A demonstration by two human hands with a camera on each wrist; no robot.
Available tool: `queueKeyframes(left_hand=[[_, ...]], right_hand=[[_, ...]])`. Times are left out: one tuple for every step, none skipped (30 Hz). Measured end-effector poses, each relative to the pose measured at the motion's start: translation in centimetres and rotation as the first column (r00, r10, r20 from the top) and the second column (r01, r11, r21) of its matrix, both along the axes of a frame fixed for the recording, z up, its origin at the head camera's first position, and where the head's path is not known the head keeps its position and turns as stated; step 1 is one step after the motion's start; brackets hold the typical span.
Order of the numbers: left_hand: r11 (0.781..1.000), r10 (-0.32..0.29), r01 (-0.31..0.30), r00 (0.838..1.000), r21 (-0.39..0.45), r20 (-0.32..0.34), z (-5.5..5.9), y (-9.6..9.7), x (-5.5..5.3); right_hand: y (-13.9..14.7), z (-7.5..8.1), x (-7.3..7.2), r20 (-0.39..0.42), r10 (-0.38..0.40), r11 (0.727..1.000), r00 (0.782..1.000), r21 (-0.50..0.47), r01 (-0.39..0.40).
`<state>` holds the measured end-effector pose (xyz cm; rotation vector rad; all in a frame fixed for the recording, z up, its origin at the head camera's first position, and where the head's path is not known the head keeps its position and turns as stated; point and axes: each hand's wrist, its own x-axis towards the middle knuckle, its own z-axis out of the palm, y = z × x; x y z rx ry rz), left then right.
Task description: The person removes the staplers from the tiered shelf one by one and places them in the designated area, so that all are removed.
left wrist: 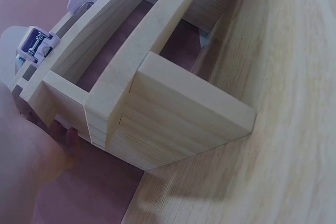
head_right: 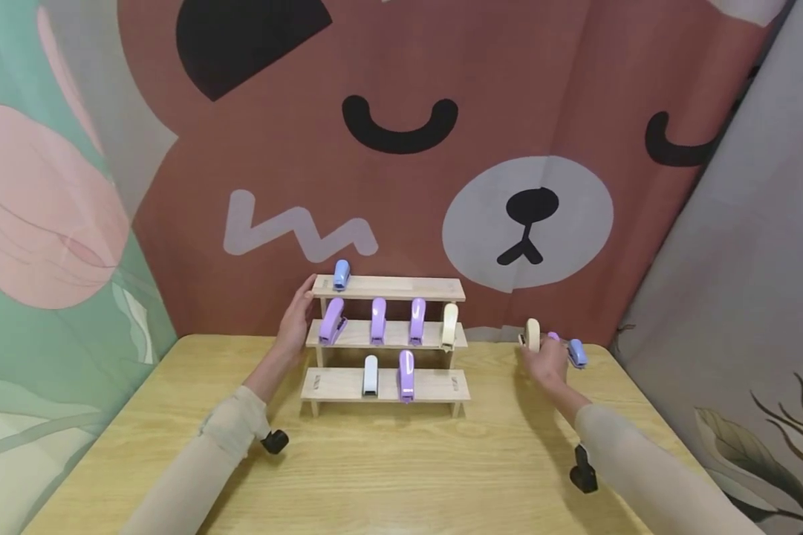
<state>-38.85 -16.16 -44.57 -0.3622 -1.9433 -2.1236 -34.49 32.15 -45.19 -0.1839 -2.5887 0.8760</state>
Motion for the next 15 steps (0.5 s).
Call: queueKeyframes(left_hand=[[1.000, 0.003, -0.003, 1.000, -0.002, -0.003, 0.0, 0.0, 0.0], [1.000, 0.002, -0.002, 1.000, -0.003, -0.006, 0.0, 0.1, 0.1], [1.000, 0.003, -0.003, 1.000, -0.002, -0.005, 0.1, 0.1, 0.1], [1.000, 0.003, -0.003, 1.000, -0.004, -0.007, 0.1, 0.1, 0.2], [1.000, 0.002, -0.002, 1.000, -0.001, -0.005, 0.2, 0.1, 0.2], [1.000, 0.002, -0.002, 1.000, -0.003, -0.007, 0.2, 0.1, 0.3], [1.000, 0.002, -0.002, 1.000, -0.007, -0.008, 0.2, 0.1, 0.3], [1.000, 0.000, 0.000, 1.000, -0.008, -0.008, 0.2, 0.1, 0.3], [1.000, 0.001, -0.001, 1.000, -0.008, -0.008, 0.2, 0.1, 0.3], [1.000, 0.001, -0.001, 1.000, -0.011, -0.010, 0.2, 0.1, 0.3], [1.000, 0.002, -0.002, 1.000, -0.012, -0.010, 0.2, 0.1, 0.2], [1.000, 0.003, -0.003, 1.000, -0.012, -0.009, 0.3, 0.1, 0.2], [1.000, 0.002, -0.002, 1.000, -0.010, -0.009, 0.3, 0.1, 0.1], [1.000, 0.000, 0.000, 1.000, -0.006, -0.008, 0.2, 0.1, 0.1], [1.000, -0.001, 0.001, 1.000, -0.003, -0.008, 0.2, 0.1, 0.1]], right_hand=[[0.0, -0.2, 0.0, 0.004, -0.004, 1.000, 1.000, 0.000, 0.004], [-0.1, -0.4, 0.0, 0.009, -0.009, 1.000, 1.000, -0.002, 0.009], [-0.1, -0.5, 0.0, 0.017, -0.010, 1.000, 1.000, -0.005, 0.010], [-0.1, -0.6, 0.0, 0.024, -0.011, 1.000, 1.000, -0.012, 0.011], [-0.2, -0.7, 0.0, 0.029, -0.011, 1.000, 1.000, -0.017, 0.012], [-0.2, -0.8, -0.1, 0.033, -0.014, 1.000, 0.999, -0.017, 0.015], [-0.2, -0.9, -0.1, 0.034, -0.016, 1.000, 0.999, -0.017, 0.016], [-0.2, -0.9, -0.1, 0.035, -0.015, 1.000, 0.999, -0.019, 0.015], [-0.2, -1.0, -0.2, 0.035, -0.014, 1.000, 0.999, -0.016, 0.015], [-0.2, -1.1, -0.2, 0.031, -0.015, 1.000, 0.999, -0.015, 0.016], [-0.2, -1.2, -0.3, 0.029, -0.017, 1.000, 0.999, -0.014, 0.017], [-0.2, -1.2, -0.4, 0.026, -0.018, 1.000, 0.999, -0.012, 0.019], [-0.1, -1.3, -0.4, 0.026, -0.016, 1.000, 1.000, -0.015, 0.016], [-0.1, -1.4, -0.5, 0.025, -0.015, 1.000, 1.000, -0.016, 0.016], [0.0, -1.5, -0.5, 0.024, -0.015, 1.000, 1.000, -0.018, 0.015]])
